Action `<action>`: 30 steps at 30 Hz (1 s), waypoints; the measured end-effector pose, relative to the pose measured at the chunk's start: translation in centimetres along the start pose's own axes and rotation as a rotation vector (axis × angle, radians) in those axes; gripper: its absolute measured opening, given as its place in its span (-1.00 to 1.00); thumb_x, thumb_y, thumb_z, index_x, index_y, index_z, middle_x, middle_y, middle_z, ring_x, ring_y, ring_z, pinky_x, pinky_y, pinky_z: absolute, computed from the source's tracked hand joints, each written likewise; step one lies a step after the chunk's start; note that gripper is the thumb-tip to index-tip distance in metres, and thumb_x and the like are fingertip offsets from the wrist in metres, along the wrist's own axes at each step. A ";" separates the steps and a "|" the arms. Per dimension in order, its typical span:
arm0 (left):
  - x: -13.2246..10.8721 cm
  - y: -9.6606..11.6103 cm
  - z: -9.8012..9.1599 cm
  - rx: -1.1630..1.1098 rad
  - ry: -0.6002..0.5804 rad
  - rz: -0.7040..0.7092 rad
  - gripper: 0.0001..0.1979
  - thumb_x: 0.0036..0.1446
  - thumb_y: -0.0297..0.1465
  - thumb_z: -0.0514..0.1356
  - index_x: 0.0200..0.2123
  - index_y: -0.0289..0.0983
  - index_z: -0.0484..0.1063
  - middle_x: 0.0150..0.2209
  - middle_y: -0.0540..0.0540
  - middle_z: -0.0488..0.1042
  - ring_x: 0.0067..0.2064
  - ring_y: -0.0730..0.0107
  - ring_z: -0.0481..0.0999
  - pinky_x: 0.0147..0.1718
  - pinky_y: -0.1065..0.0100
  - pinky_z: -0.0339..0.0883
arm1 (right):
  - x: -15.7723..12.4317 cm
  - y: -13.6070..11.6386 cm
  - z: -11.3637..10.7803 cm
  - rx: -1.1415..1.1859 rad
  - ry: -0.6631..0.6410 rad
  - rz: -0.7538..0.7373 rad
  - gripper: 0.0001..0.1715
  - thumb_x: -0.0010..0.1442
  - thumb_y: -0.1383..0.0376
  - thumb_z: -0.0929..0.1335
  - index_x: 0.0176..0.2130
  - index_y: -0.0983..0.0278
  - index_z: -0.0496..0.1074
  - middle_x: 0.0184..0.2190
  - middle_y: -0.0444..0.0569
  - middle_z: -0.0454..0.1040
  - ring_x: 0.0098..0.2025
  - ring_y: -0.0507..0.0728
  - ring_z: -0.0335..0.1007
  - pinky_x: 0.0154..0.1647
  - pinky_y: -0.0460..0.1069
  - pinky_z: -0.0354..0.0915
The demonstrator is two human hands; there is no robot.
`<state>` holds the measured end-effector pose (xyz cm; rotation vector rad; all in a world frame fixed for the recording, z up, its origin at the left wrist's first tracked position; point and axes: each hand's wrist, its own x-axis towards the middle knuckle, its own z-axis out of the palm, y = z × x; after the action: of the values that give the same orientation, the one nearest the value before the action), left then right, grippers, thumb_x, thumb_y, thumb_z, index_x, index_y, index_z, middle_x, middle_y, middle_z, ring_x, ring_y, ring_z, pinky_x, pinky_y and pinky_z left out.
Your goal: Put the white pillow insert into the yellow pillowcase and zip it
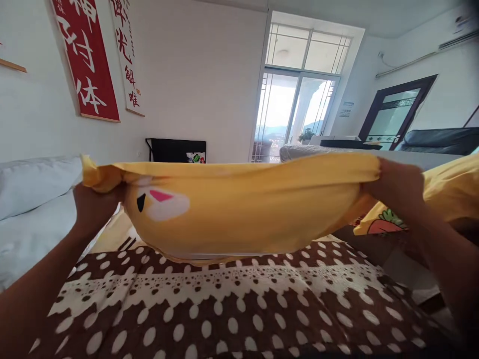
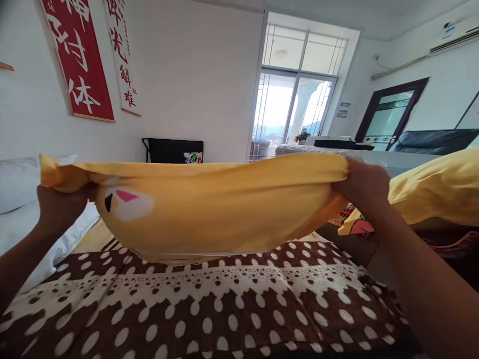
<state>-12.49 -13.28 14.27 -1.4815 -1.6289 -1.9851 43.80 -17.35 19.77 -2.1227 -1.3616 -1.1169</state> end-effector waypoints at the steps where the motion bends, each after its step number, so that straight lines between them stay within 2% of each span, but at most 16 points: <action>1: 0.7 0.4 -0.1 -0.049 0.044 0.007 -0.72 -0.35 -0.32 0.30 -0.52 -0.39 0.41 -0.52 0.03 0.40 -0.48 0.46 0.32 -0.57 0.47 0.18 | 1.0 0.2 -1.3 -0.031 0.015 0.058 -0.69 0.07 0.27 0.27 -0.21 0.35 0.46 -0.47 0.16 0.48 -0.46 0.20 0.35 -0.52 -0.05 -0.06; 2: 1.4 0.8 -0.2 -0.092 0.070 0.026 -0.70 -0.33 -0.33 0.31 -0.47 -0.40 0.45 -0.46 0.00 0.44 -0.45 0.44 0.35 -0.55 0.46 0.22 | 1.8 0.3 -2.3 -0.009 0.003 0.103 -0.69 0.06 0.28 0.27 -0.23 0.38 0.46 -0.45 0.19 0.48 -0.44 0.21 0.36 -0.51 -0.04 -0.05; 5: 2.4 1.7 -0.9 -0.085 0.067 0.034 -0.61 -0.31 -0.37 0.32 -0.31 -0.41 0.51 -0.31 -0.07 0.53 -0.34 0.36 0.44 -0.39 0.39 0.33 | 2.8 -0.3 -3.8 -0.042 -0.177 0.055 -0.66 0.03 0.33 0.25 -0.21 0.36 0.49 -0.38 0.21 0.48 -0.36 0.23 0.37 -0.47 -0.02 -0.02; 7: 2.5 1.8 -1.6 -0.026 0.072 -0.017 -0.57 -0.32 -0.36 0.32 -0.26 -0.38 0.53 -0.28 -0.07 0.54 -0.29 0.33 0.46 -0.29 0.32 0.36 | 2.4 -1.0 -3.5 -0.038 -0.200 0.072 -0.62 0.02 0.36 0.24 -0.17 0.34 0.50 -0.34 0.21 0.48 -0.31 0.23 0.37 -0.45 -0.02 0.00; 9: 2.4 1.3 -2.3 0.011 0.053 -0.109 -0.53 -0.36 -0.33 0.31 -0.26 -0.38 0.51 -0.32 -0.06 0.53 -0.35 0.36 0.44 -0.35 0.33 0.36 | 1.8 -1.6 -2.5 -0.017 -0.240 0.067 -0.60 0.04 0.35 0.23 -0.17 0.35 0.51 -0.30 0.25 0.48 -0.28 0.22 0.37 -0.43 -0.01 0.01; 10: 2.4 1.0 -2.7 0.007 0.006 -0.177 -0.54 -0.39 -0.32 0.31 -0.30 -0.39 0.49 -0.37 -0.04 0.51 -0.41 0.38 0.41 -0.43 0.36 0.35 | 1.6 -2.0 -1.8 -0.003 -0.305 0.017 -0.61 0.04 0.35 0.23 -0.18 0.35 0.52 -0.28 0.25 0.49 -0.27 0.22 0.37 -0.43 0.00 0.02; 13: 2.5 -0.2 -3.7 -0.106 -0.283 -0.403 -0.62 -0.45 -0.33 0.27 -0.44 -0.39 0.41 -0.53 -0.01 0.43 -0.51 0.40 0.36 -0.62 0.44 0.27 | 1.2 -3.1 0.1 0.037 -0.496 -0.154 -0.63 0.01 0.37 0.24 -0.23 0.30 0.54 -0.27 0.22 0.51 -0.27 0.22 0.38 -0.40 0.03 0.03; 15: 2.6 -0.9 -4.2 -0.215 -0.433 -0.485 -0.64 -0.44 -0.33 0.25 -0.45 -0.38 0.39 -0.56 -0.02 0.43 -0.49 0.36 0.40 -0.63 0.44 0.29 | 1.0 -4.2 0.7 0.038 -0.490 -0.208 -0.68 0.04 0.36 0.24 -0.27 0.31 0.55 -0.25 0.24 0.51 -0.23 0.24 0.39 -0.36 0.05 0.06; 17: 2.7 -1.4 -4.4 -0.286 -0.478 -0.518 -0.60 -0.41 -0.29 0.29 -0.40 -0.37 0.40 -0.56 -0.02 0.43 -0.46 0.34 0.43 -0.61 0.45 0.32 | 0.5 -5.9 0.4 0.072 -0.382 -0.297 -0.68 0.10 0.35 0.24 -0.26 0.34 0.54 -0.17 0.27 0.50 -0.11 0.28 0.37 -0.23 0.09 0.10; 19: 2.4 -1.6 -4.4 -0.332 -0.483 -0.522 -0.53 -0.41 -0.24 0.36 -0.37 -0.35 0.38 -0.55 0.00 0.42 -0.47 0.36 0.43 -0.62 0.45 0.33 | -0.5 -8.4 -0.9 0.236 -0.283 -0.441 -0.63 0.17 0.35 0.20 -0.17 0.35 0.52 -0.07 0.23 0.47 0.02 0.28 0.31 -0.06 0.11 0.10; 21: 1.8 -1.2 -4.1 -0.365 -0.451 -0.506 -0.45 -0.44 -0.18 0.41 -0.35 -0.34 0.37 -0.55 0.01 0.41 -0.51 0.40 0.40 -0.65 0.45 0.31 | -1.9 -11.9 -3.0 0.504 -0.283 -0.582 -0.56 0.26 0.30 0.14 -0.01 0.33 0.45 -0.01 0.15 0.45 0.06 0.21 0.30 0.05 0.09 0.08; 24: 0.2 0.2 -3.4 -0.416 -0.320 -0.431 -0.39 -0.44 -0.12 0.42 -0.30 -0.33 0.38 -0.53 0.03 0.42 -0.54 0.47 0.36 -0.65 0.47 0.30 | -4.2 -17.7 -6.5 0.771 -0.368 -0.768 -0.42 0.32 0.06 0.09 0.19 0.26 0.25 0.05 0.07 0.42 0.10 0.21 0.27 0.14 0.11 0.04; 28: -1.7 2.0 -2.7 -0.377 -0.057 -0.325 -0.55 -0.31 -0.13 0.39 -0.44 -0.35 0.37 -0.57 0.03 0.37 -0.56 0.53 0.31 -0.67 0.52 0.23 | -7.0 -24.0 -10.8 0.994 -0.557 -0.819 -0.30 0.29 -0.11 0.01 0.20 0.19 0.21 0.04 0.03 0.43 0.06 0.22 0.32 0.03 0.09 0.16; 30: -2.1 2.0 -2.3 -0.360 0.041 -0.308 -0.61 -0.24 -0.16 0.35 -0.53 -0.35 0.33 -0.59 0.03 0.34 -0.58 0.55 0.28 -0.69 0.52 0.19 | -8.5 -25.9 -12.4 1.026 -0.511 -0.904 -0.25 0.23 -0.19 0.06 0.17 0.18 0.24 0.05 0.05 0.41 0.04 0.25 0.32 0.00 0.11 0.18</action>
<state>-11.49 -16.84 14.15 -1.3460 -1.6286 -2.5726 13.95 -18.79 18.16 -1.0143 -2.5013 0.0792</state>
